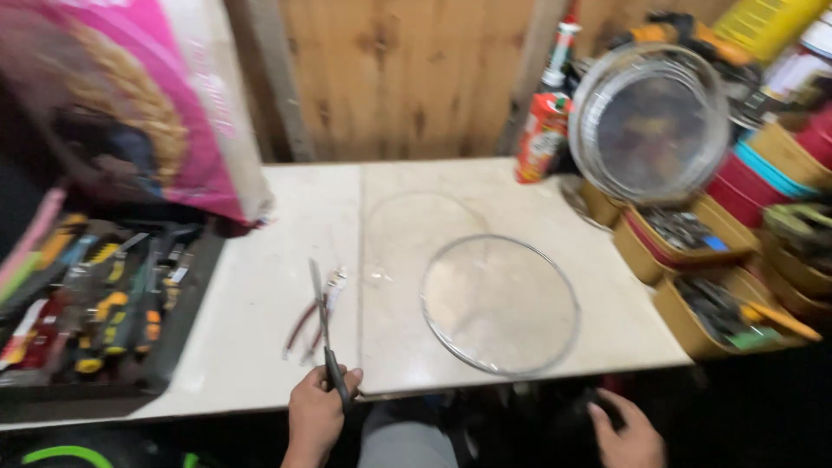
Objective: Trimming excess plastic from a drum head and inspecting hoops on a workbench
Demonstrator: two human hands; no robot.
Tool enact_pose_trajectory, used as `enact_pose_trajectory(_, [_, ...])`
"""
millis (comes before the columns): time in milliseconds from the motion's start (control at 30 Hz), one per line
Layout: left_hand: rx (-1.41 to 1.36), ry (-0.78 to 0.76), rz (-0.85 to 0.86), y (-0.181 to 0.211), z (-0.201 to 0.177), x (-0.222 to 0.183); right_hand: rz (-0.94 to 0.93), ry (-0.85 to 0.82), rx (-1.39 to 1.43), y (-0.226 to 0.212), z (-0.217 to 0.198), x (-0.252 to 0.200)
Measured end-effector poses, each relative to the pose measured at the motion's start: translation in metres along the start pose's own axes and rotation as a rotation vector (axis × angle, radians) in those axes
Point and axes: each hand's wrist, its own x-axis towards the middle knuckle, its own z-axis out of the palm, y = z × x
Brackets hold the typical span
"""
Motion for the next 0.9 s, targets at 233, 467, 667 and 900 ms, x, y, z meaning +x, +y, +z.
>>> enact_pose_trajectory(233, [0.468,-0.196,0.106,-0.035,0.041,-0.039,0.041,-0.410,0.312,-0.073,-0.016,-0.010])
enact_pose_trajectory(467, [0.426,-0.326,-0.037,-0.022,0.041,-0.091,-0.504,-0.189,0.344,-0.117,0.000,-0.006])
enact_pose_trajectory(667, [0.916,-0.296,0.090,-0.048,0.018,-0.073,-0.708,-0.270,0.002,-0.102,0.030,-0.002])
enact_pose_trajectory(900, [0.985,-0.299,0.087,-0.034,0.018,-0.076,-0.786,-0.115,0.086,-0.088,0.003,0.010])
